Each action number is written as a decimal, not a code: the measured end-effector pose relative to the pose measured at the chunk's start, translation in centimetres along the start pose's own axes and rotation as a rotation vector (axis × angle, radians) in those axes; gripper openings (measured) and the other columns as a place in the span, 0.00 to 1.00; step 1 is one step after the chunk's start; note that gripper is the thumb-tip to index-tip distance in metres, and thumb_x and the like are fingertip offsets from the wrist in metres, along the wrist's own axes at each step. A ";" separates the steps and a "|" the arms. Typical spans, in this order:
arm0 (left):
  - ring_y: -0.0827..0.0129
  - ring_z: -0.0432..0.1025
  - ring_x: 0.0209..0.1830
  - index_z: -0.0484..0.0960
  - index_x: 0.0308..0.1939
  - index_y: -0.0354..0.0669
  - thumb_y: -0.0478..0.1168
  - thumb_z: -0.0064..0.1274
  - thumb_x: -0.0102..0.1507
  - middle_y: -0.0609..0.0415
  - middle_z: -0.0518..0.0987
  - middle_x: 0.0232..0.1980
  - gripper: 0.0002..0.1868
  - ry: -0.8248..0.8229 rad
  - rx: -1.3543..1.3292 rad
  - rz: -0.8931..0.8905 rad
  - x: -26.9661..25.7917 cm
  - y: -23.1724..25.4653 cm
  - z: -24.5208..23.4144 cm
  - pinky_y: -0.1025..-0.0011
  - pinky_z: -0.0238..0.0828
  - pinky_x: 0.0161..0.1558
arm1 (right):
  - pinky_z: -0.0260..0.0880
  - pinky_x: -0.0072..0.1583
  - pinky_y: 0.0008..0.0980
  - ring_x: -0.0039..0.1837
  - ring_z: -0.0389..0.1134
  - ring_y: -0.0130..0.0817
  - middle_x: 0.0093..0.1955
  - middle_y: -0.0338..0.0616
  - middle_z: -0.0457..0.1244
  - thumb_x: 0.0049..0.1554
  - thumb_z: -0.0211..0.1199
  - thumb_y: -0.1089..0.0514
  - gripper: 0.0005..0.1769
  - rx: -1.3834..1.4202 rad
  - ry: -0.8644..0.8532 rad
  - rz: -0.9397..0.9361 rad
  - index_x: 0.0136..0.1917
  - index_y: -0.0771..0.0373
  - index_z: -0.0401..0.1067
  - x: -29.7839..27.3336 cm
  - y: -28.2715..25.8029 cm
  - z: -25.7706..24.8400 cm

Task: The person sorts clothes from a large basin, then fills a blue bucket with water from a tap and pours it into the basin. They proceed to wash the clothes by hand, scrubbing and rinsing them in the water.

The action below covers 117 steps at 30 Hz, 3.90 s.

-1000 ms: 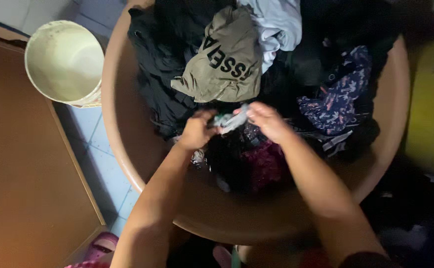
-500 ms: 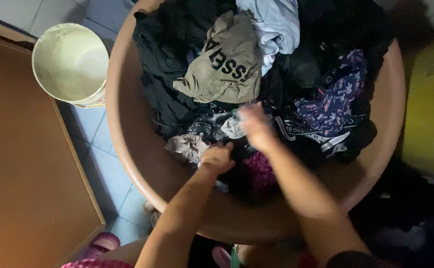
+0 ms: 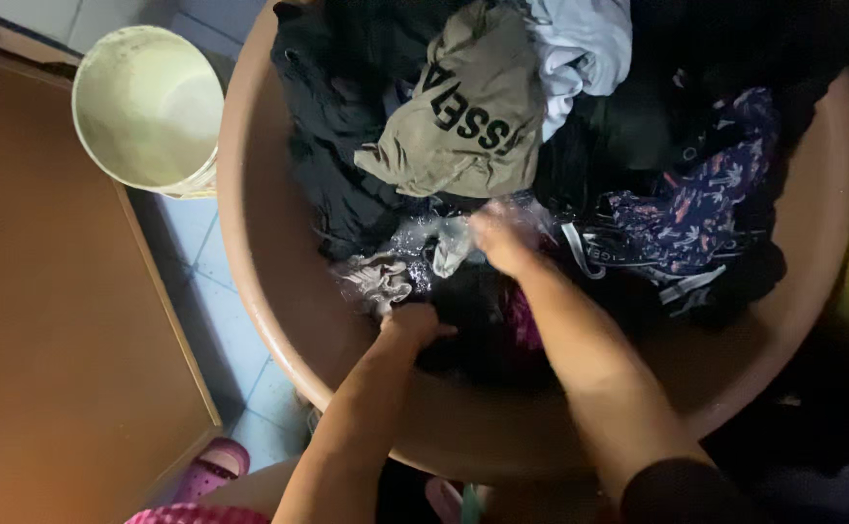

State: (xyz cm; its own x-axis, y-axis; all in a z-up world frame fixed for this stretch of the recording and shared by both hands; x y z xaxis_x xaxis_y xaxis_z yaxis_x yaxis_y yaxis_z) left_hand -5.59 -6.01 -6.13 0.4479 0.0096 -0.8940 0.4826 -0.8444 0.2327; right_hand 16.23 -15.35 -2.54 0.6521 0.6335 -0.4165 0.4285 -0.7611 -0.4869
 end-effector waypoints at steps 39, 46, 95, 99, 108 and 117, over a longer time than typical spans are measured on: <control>0.50 0.66 0.66 0.78 0.59 0.57 0.51 0.67 0.50 0.49 0.73 0.64 0.33 0.637 -0.064 0.122 -15.7 2.4 -17.9 0.48 0.64 0.61 | 0.67 0.62 0.41 0.63 0.68 0.49 0.61 0.52 0.66 0.57 0.67 0.54 0.25 0.557 0.355 -0.113 0.66 0.60 0.70 -11.9 -2.9 -15.0; 0.44 0.51 0.74 0.64 0.74 0.61 0.58 0.64 0.53 0.43 0.55 0.75 0.46 0.599 -0.098 0.246 -11.7 8.5 -15.8 0.40 0.47 0.70 | 0.65 0.70 0.42 0.74 0.62 0.50 0.75 0.53 0.59 0.60 0.64 0.50 0.25 0.302 0.496 -0.360 0.69 0.57 0.71 -8.4 -0.8 -9.1; 0.41 0.63 0.68 0.75 0.66 0.48 0.49 0.48 0.68 0.43 0.74 0.63 0.23 0.622 0.225 0.127 8.4 3.7 -6.3 0.31 0.49 0.71 | 0.66 0.58 0.57 0.63 0.66 0.56 0.64 0.48 0.66 0.62 0.58 0.47 0.19 -0.475 0.357 -0.279 0.64 0.53 0.74 -5.4 0.3 -0.2; 0.46 0.67 0.65 0.76 0.69 0.50 0.51 0.43 0.75 0.42 0.75 0.65 0.21 0.643 -0.062 0.319 11.7 2.2 -6.4 0.46 0.64 0.65 | 0.67 0.62 0.53 0.63 0.67 0.55 0.63 0.52 0.66 0.62 0.54 0.44 0.23 -0.072 0.224 0.165 0.66 0.51 0.73 0.2 5.3 1.6; 0.43 0.37 0.83 0.46 0.80 0.56 0.74 0.62 0.48 0.38 0.42 0.84 0.66 0.457 0.352 0.379 -11.3 9.2 -9.1 0.27 0.34 0.69 | 0.50 0.74 0.62 0.80 0.43 0.65 0.84 0.58 0.42 0.57 0.56 0.34 0.44 -0.219 0.119 -0.286 0.83 0.44 0.53 -7.5 -2.6 -5.1; 0.53 0.49 0.81 0.53 0.79 0.63 0.55 0.57 0.58 0.47 0.55 0.80 0.47 0.381 0.247 0.383 -1.7 6.1 -8.1 0.42 0.43 0.75 | 0.60 0.68 0.58 0.74 0.54 0.56 0.77 0.46 0.52 0.56 0.62 0.31 0.41 -0.319 0.035 -0.357 0.76 0.50 0.61 -13.2 0.6 3.5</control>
State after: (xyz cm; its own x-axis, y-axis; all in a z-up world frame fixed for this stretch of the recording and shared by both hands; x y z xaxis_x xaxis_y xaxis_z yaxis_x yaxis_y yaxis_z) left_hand 2.71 -6.82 -0.04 0.8162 -0.1669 -0.5531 0.0647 -0.9250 0.3745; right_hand 5.68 -23.64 -0.01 0.4476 0.8621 -0.2377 0.7964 -0.5052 -0.3325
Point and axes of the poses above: each hand's wrist, its own x-axis towards the middle knuckle, its own z-axis out of the palm, y = z × x, the point moved 7 cm from there along x, towards the middle knuckle
